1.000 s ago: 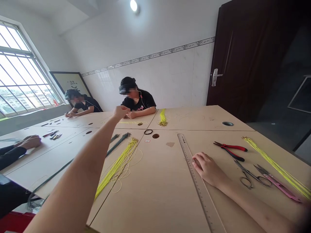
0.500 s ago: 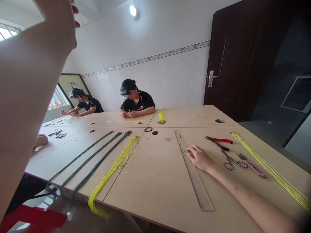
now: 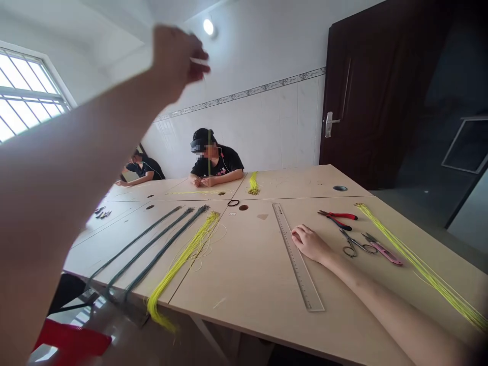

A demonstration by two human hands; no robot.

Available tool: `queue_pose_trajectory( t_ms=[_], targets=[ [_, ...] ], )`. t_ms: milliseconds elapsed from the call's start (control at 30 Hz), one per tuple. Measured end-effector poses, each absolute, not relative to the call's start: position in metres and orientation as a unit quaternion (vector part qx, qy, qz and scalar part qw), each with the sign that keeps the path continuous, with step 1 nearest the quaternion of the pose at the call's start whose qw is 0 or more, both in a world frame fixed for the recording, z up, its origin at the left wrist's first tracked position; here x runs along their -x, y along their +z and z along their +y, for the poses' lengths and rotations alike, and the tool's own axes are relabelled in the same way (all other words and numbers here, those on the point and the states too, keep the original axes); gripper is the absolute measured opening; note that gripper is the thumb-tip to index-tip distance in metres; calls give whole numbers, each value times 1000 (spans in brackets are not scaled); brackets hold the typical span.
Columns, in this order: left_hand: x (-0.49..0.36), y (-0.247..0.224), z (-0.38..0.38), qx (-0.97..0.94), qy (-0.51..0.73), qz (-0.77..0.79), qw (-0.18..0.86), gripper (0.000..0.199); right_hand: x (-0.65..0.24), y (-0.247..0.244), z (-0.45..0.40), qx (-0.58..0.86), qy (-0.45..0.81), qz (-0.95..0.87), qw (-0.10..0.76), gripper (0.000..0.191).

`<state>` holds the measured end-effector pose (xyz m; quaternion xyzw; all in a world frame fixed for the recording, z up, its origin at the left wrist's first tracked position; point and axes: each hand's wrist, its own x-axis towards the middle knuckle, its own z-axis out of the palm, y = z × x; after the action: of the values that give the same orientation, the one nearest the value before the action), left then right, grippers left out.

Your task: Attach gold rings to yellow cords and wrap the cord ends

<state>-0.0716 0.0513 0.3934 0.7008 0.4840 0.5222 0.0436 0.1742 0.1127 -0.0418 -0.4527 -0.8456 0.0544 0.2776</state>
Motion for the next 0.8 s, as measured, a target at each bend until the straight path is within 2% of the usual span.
queue_pose_trajectory(
  t_ms=[100,233,333,400,533,667,800],
  targets=[
    [60,314,75,-705,478,507,134,21,-175,-42,112,449,64,-845,285,20],
    [36,163,93,-683,415,533,278,16,-174,-40,110,445,89,-839,301,20],
    [13,67,90,-639,425,528,362,19,-175,-37,110,442,121,-830,318,20],
    [2,25,83,-611,446,515,403,20,-177,-34,110,442,151,-819,334,20],
    [-3,-9,72,-575,483,468,466,23,-183,-21,103,444,232,-780,374,24],
    [0,-11,63,-564,479,421,525,21,-180,-7,85,416,345,-749,382,31],
    [-4,-12,56,-553,452,400,575,16,-171,3,61,384,434,-723,376,25]
  ],
)
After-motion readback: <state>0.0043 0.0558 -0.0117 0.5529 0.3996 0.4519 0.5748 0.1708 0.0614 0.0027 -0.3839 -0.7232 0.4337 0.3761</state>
